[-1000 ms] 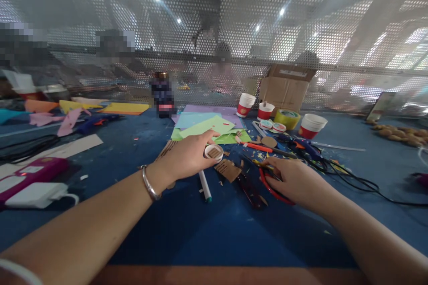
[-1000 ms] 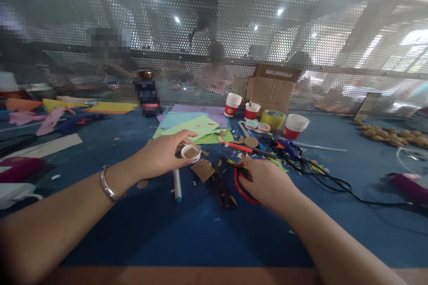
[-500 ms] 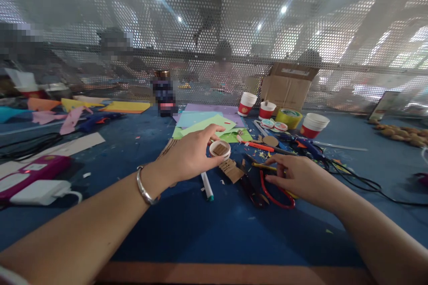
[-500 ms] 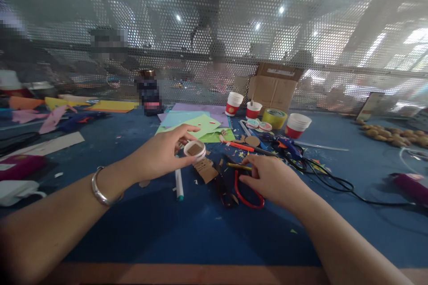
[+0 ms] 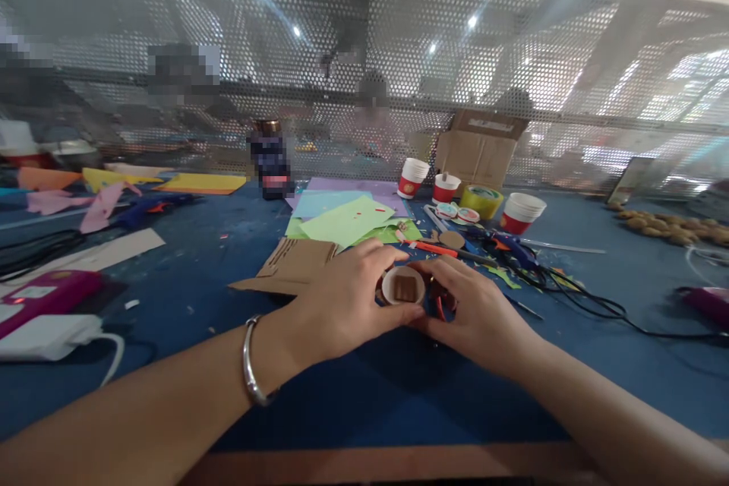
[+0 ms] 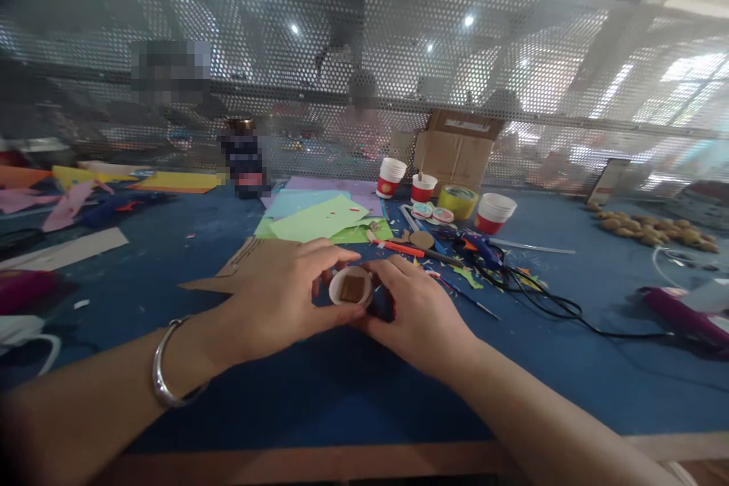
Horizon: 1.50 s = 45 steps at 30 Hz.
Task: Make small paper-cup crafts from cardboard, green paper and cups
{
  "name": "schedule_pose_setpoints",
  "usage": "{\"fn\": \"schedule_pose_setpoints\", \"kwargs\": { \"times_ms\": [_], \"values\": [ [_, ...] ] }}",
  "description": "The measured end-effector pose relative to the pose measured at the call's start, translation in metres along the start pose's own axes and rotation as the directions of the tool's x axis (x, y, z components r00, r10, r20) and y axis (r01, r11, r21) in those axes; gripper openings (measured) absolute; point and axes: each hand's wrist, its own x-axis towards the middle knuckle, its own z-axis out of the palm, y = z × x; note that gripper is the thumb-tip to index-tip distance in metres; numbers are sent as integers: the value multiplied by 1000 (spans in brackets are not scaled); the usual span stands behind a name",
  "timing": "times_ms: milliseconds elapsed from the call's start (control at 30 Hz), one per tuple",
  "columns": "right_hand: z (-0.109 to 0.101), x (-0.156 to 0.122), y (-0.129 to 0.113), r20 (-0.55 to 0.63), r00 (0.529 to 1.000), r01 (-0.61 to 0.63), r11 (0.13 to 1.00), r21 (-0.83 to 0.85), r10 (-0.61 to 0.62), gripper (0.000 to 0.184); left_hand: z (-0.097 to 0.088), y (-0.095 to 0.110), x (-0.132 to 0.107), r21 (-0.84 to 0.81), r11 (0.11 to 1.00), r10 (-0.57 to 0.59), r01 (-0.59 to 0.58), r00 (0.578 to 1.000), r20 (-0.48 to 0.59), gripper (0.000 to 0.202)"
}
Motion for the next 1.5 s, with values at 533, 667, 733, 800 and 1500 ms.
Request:
{"fn": "schedule_pose_setpoints", "kwargs": {
  "times_ms": [533,667,733,800,1500],
  "values": [
    [2,-4,-5,-14,1000,5,1000,23,-5,40,-12,5,6,-60,983,-163,171,979,123,41],
    [2,-3,-5,-4,1000,-12,1000,8,12,37,-9,0,3,-126,983,-114,132,983,143,45],
    [2,-3,-5,-1,1000,-16,1000,10,16,36,-7,-3,2,-191,973,-94,126,981,167,48],
    [2,-3,-4,-4,1000,-12,1000,16,12,36,-7,-4,2,-208,970,-92,127,981,170,48],
    [1,-5,3,-170,982,97,994,60,-85,25,9,-5,2,-163,986,45,-27,993,112,52]
  ]
}}
